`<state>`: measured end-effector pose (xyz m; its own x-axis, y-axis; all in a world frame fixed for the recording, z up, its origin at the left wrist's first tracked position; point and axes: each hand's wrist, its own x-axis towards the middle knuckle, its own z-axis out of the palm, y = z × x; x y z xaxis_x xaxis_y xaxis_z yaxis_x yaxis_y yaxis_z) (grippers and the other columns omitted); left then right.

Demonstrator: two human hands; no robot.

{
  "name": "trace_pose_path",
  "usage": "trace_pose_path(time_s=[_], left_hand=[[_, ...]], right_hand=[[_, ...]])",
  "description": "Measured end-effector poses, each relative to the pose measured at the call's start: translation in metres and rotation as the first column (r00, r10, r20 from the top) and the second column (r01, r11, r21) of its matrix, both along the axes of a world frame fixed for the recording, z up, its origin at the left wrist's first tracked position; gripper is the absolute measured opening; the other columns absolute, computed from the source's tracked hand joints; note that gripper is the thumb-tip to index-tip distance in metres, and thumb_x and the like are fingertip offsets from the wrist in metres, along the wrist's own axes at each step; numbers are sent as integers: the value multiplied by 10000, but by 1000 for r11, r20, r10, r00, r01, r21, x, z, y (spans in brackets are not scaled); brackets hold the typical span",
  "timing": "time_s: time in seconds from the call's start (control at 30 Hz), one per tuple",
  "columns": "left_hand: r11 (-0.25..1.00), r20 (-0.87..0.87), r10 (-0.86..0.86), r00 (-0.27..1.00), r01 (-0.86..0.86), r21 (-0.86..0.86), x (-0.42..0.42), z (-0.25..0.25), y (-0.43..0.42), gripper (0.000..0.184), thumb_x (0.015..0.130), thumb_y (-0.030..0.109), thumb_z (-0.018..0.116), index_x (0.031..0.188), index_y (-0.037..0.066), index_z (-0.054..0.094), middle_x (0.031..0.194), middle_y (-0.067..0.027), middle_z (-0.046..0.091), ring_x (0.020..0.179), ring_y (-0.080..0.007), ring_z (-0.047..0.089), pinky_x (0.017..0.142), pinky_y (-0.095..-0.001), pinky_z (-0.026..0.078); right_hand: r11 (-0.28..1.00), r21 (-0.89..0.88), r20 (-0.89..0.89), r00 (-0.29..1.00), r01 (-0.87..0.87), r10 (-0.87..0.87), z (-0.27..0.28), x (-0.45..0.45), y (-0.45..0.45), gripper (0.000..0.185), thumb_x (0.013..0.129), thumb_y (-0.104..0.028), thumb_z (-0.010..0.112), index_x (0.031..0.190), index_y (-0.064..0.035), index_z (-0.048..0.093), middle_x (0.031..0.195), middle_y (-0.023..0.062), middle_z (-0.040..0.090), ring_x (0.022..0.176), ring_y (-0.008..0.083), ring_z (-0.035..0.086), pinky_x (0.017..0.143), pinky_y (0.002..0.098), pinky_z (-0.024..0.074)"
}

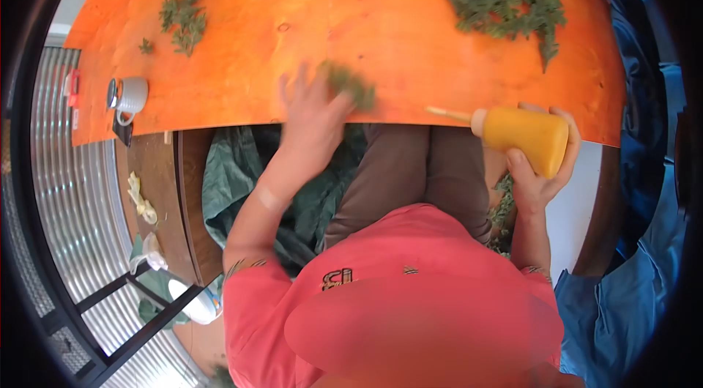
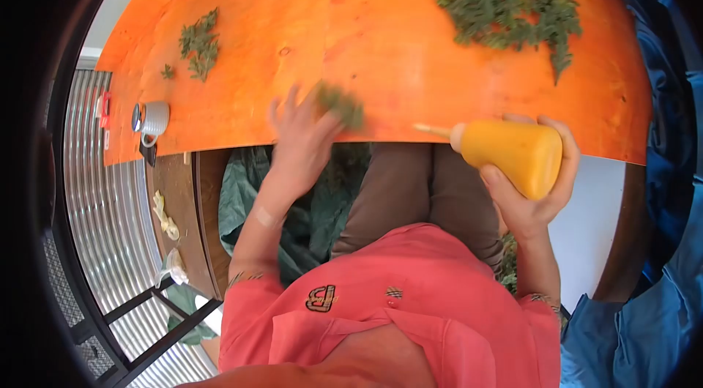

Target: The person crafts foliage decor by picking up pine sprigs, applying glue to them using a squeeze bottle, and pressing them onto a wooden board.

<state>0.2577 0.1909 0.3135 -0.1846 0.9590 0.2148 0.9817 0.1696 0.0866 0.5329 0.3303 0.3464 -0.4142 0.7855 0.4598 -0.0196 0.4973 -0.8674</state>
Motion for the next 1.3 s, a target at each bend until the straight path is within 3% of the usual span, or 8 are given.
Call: trace_pose_path(time_s=[0.13,0.4,0.53,0.63,0.8,0.9,1.0,1.3], left_hand=[[960,42,39,998,-26,-280,0,67,-72,260,757,155,702,998,73,650,1235,-159,523,1226,-421,395,1012,-530,265],[938,475,-190,859,17,345,9,29,156,289,888,218,600,1091,15,635,1028,-171,652,994,-341,593,862,-402,469],[845,177,-42,983,-60,532,-4,-27,307,297,845,258,654,1041,35,665,1017,-170,663,925,-286,621,814,-388,489],[990,849,13,528,-127,64,-1,-22,335,256,870,174,637,1058,1,640,789,-112,689,707,-197,658,622,-302,511],[952,637,-228,736,32,304,-9,45,274,91,793,147,660,783,58,674,696,-105,668,584,-197,624,597,-332,503],[921,182,-389,903,387,48,-8,97,201,48,769,82,629,740,47,643,644,-86,645,535,-228,597,551,-363,479],[751,303,-444,843,534,-388,5,66,170,93,762,71,648,841,42,607,658,-69,610,672,-259,598,624,-369,467],[915,127,-202,971,141,378,43,-1,41,338,767,24,650,1103,49,614,1123,-176,547,1007,-352,512,893,-413,411]], right_hand=[[963,-247,-163,975,106,-149,-13,52,18,618,844,-224,672,1308,26,350,1171,218,560,1056,260,576,907,383,472],[848,-530,-498,814,-13,-299,-44,73,58,534,926,-353,564,1333,-53,392,1269,146,518,1151,258,546,923,435,504],[857,-515,-499,807,18,-317,-51,94,56,537,925,-348,565,1335,-50,389,1265,153,518,1152,263,547,925,436,504],[856,-511,-462,815,78,-350,-48,108,52,544,922,-338,570,1340,-44,384,1261,162,520,1149,271,549,923,438,503],[873,-472,-450,819,122,-357,-49,123,52,572,908,-343,590,1344,-40,379,1266,166,515,1156,281,544,927,448,493],[879,-465,-468,815,103,-343,-48,123,48,591,896,-349,608,1346,-43,378,1274,163,511,1168,287,533,949,462,471],[882,-465,-472,823,72,-316,-43,109,45,600,884,-349,627,1343,-46,386,1281,159,506,1179,289,522,967,473,452],[927,-367,-358,909,74,-214,-30,74,39,675,865,-319,653,1363,-4,324,1257,235,515,1141,303,542,981,441,432]])
